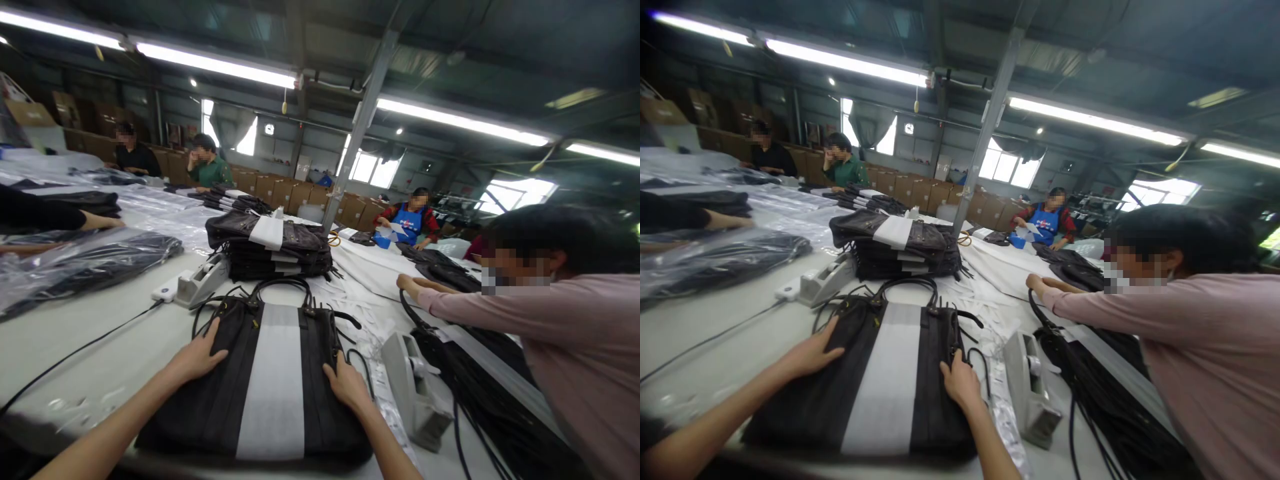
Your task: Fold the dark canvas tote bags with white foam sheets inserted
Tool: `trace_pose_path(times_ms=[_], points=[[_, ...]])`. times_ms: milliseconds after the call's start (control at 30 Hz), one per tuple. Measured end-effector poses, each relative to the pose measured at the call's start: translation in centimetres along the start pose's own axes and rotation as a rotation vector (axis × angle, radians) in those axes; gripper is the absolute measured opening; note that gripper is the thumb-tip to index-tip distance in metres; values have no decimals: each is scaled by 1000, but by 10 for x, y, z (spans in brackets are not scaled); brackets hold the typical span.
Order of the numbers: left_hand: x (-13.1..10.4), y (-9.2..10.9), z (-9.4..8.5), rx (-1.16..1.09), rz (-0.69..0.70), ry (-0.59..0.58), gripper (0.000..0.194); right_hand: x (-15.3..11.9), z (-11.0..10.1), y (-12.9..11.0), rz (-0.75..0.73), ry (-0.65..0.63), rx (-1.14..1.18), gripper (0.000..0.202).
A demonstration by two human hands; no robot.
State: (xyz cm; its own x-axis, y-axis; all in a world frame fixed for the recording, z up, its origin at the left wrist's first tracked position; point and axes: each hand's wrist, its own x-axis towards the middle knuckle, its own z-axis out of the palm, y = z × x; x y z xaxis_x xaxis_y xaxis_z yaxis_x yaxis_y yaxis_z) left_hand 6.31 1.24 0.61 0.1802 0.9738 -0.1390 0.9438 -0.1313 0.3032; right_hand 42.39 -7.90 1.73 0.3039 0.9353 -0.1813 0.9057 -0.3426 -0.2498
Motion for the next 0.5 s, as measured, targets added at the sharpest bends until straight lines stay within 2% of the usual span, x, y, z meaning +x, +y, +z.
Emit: trace_pose_path(times_ms=[67,233,333,433,500], points=[[6,-12,10,-5,36,-58,80,4,-3,4,17,8,55,51],[9,-20,18,27,8,6,76,5,-16,17,50,16,213,52],[-3,-27,24,-67,58,19,72,-13,-16,30,39,-26,305,57],[-20,-46,38,-123,95,5,70,-40,-11,49,15,-153,442,57],[-28,-61,41,-98,77,-43,71,-54,-13,60,28,-232,416,52]])
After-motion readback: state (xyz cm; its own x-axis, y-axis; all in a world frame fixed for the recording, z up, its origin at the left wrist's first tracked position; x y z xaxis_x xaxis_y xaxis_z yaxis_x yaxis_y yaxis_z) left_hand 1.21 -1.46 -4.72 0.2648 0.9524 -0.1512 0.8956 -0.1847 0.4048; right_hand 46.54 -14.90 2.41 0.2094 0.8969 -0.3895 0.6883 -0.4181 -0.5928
